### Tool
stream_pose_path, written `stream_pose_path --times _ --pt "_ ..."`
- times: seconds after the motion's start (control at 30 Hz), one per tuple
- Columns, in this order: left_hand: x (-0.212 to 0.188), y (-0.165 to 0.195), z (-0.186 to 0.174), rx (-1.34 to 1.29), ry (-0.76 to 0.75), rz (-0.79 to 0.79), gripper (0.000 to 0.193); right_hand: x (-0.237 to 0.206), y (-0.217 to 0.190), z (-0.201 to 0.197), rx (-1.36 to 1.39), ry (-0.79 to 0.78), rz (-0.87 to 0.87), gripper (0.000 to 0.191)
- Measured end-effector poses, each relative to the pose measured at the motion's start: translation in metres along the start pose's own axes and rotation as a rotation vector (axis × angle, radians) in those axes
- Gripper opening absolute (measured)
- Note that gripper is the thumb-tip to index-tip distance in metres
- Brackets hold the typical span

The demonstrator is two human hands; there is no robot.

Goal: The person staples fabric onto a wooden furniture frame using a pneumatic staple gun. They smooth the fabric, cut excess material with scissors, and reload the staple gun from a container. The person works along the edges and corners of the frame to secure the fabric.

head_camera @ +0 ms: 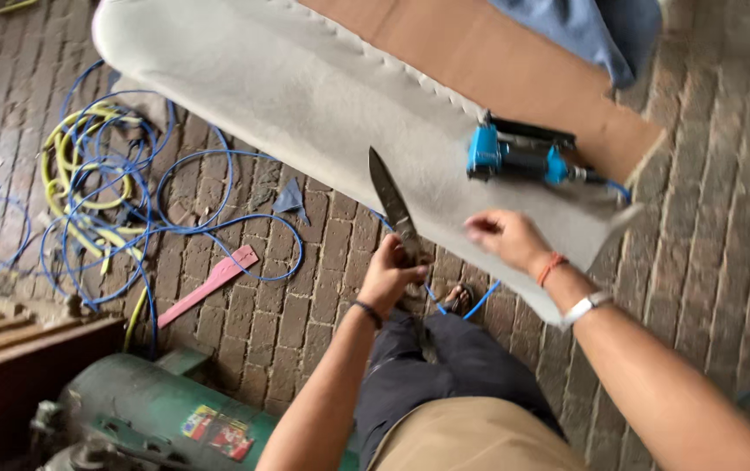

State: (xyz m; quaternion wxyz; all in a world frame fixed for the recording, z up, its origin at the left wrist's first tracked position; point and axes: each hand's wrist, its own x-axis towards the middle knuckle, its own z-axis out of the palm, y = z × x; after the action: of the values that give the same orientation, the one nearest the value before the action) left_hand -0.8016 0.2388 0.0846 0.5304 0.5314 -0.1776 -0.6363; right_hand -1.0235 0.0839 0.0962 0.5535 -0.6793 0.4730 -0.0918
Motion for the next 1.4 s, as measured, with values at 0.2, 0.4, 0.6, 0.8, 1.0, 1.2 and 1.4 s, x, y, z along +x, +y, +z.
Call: stream_pose_path --times 0.2,0.4,0.6,0.8,1.0,1.2,1.4 --pt "0.007 -0.029 0.039 -0.167 -0.147 0.03 0.048 -0.112 -0.009 0.065 0.287 0.239 -0.054 0.032" --pt "-0.013 -0.063 0.086 -0.009 -0.065 0.006 0.049 -0.152 -0.008 0.04 -0.103 0.427 -0.196 0.03" --pt "-0.021 -0.122 0.156 0.505 0.527 0.041 0.052 -0.165 0.038 0.015 -0.271 0.221 -0.333 0.04" --pt "-0.036 -0.214 0.233 -0.016 0.583 0.093 0.049 -0.174 0.112 -0.025 -0.412 0.007 -0.275 0.028" --pt "-0.045 -0.299 0.234 -0.266 0.103 0.064 0.042 -0.2 0.165 -0.08 -0.312 -0.227 0.197 0.025" --pt "0.047 -0.318 0.171 -0.239 0.56 0.106 0.1 -0.27 0.231 -0.132 0.083 -0.125 0.529 0.031" --pt "0.105 -0.326 0.169 -0.618 0.329 0.096 0.076 -0.309 0.287 -0.146 0.172 -0.168 0.482 0.023"
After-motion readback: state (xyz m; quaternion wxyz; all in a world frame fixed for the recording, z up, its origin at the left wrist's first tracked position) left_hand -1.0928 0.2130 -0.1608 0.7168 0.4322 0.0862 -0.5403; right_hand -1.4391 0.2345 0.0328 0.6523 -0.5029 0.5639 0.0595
